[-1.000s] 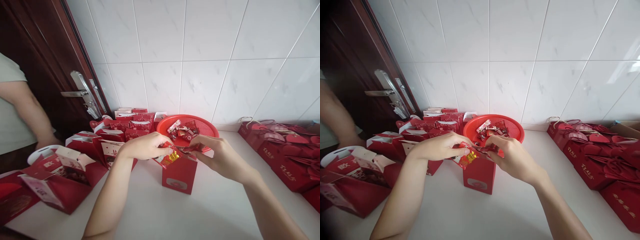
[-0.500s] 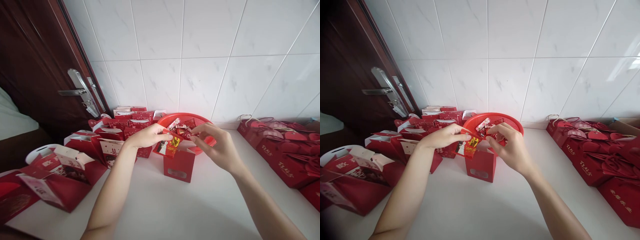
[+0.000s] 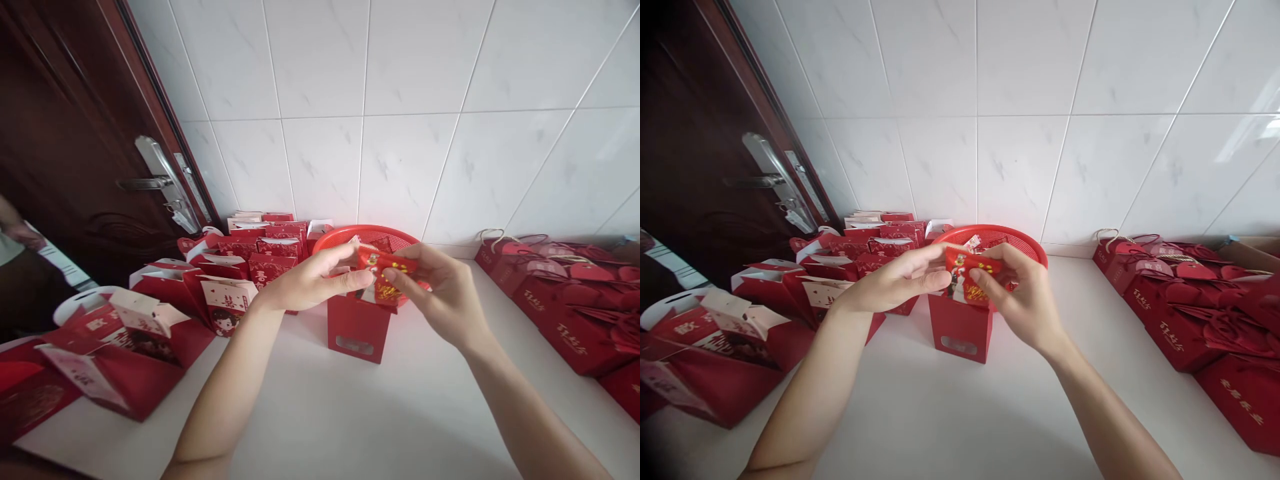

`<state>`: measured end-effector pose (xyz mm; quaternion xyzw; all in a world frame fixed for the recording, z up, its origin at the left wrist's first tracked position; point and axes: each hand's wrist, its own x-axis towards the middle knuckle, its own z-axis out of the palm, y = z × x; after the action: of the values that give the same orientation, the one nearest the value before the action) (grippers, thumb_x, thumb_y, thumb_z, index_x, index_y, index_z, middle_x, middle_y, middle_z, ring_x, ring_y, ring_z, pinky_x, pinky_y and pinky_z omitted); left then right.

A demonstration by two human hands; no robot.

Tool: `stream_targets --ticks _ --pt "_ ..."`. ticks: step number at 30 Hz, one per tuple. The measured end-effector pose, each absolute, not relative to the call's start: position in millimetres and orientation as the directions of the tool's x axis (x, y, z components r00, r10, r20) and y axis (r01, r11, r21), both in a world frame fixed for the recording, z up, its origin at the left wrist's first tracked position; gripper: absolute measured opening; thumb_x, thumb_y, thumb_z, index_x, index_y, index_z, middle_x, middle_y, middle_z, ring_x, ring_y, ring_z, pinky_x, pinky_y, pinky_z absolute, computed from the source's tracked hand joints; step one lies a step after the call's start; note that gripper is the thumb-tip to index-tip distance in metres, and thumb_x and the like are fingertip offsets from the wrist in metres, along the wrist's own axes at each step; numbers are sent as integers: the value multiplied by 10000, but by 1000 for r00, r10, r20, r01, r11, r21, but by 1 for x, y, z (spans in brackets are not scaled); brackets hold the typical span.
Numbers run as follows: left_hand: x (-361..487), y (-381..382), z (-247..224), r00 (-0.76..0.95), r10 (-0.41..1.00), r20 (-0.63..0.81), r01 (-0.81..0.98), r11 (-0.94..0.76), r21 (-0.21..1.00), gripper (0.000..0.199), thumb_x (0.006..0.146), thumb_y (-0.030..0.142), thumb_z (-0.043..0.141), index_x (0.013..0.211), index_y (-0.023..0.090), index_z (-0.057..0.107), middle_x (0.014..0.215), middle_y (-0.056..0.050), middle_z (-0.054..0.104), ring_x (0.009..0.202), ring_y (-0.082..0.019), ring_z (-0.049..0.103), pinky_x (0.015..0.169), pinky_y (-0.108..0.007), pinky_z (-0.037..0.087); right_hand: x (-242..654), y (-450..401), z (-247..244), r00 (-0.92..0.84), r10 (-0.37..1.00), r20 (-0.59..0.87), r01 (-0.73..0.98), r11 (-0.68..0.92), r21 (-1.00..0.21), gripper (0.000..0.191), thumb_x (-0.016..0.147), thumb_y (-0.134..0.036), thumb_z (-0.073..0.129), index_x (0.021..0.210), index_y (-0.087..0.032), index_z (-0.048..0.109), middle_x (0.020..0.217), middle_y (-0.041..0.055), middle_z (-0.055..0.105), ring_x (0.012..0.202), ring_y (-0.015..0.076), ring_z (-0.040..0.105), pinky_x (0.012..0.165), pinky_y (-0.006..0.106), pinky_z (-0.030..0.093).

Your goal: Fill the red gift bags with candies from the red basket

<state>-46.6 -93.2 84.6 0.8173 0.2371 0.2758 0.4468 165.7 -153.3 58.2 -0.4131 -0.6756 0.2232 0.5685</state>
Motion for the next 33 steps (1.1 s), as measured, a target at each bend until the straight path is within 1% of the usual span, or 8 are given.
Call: stream_targets --ticks 4,6,9,12,15,19,27,33 --pt "-61 -88 91 752 611 247 288 -642 710 240 932 424 661 1022 208 715 1254 -76 683 1272 -281 579 1065 -390 452 181 -152 65 127 806 578 239 541 -807 306 820 -467 804 846 -195 665 814 52 723 702 201 688 589 289 561" --pt "-68 -83 92 774 615 149 401 -659 636 234 932 429 655 939 218 755 1299 -60 675 1271 -283 587 1055 -371 448 185 -151 67 172 807 565 230 525 -819 317 802 -469 820 838 -195 665 810 53 719 709 200 687 586 282 557" --pt "-72 -73 87 772 635 29 506 -641 577 247 935 436 642 1005 254 794 1408 -50 635 1248 -276 614 1016 -352 470 185 -151 68 190 815 548 202 514 -834 334 784 -473 833 819 -191 658 765 48 704 661 181 664 542 262 529" --pt "-68 -63 80 765 644 25 505 -623 597 249 940 371 634 1070 219 782 1280 -75 724 1172 -256 664 974 -337 498 182 -149 68 162 828 536 166 513 -842 355 778 -484 834 788 -187 640 687 27 666 556 147 607 469 245 488" --pt "-61 -58 74 746 665 47 490 -595 637 233 918 314 658 1082 194 770 1174 -71 772 1106 -247 694 955 -340 509 181 -146 66 139 850 508 135 492 -860 368 781 -494 829 794 -188 625 663 14 658 503 129 588 476 253 517" --pt "-56 -57 72 724 689 44 508 -575 642 247 840 296 736 1069 209 768 1199 -60 761 1082 -266 694 918 -355 519 181 -142 63 98 883 459 82 452 -888 370 794 -490 822 822 -190 607 676 16 680 526 142 640 529 264 567" --pt "-58 -59 70 669 742 -36 551 -464 694 496 709 386 848 1160 226 718 1170 -46 752 1050 -290 694 823 -343 541 169 -141 58 -26 922 386 3 386 -923 355 835 -454 783 817 -198 539 794 28 709 581 174 709 560 283 592" --pt "-58 -57 70 729 685 -13 505 -525 685 525 713 366 847 1197 215 711 1269 -66 722 1161 -291 660 975 -356 489 169 -133 48 -83 931 355 127 363 -923 313 819 -397 750 773 -200 511 736 -2 612 523 143 604 472 286 532"
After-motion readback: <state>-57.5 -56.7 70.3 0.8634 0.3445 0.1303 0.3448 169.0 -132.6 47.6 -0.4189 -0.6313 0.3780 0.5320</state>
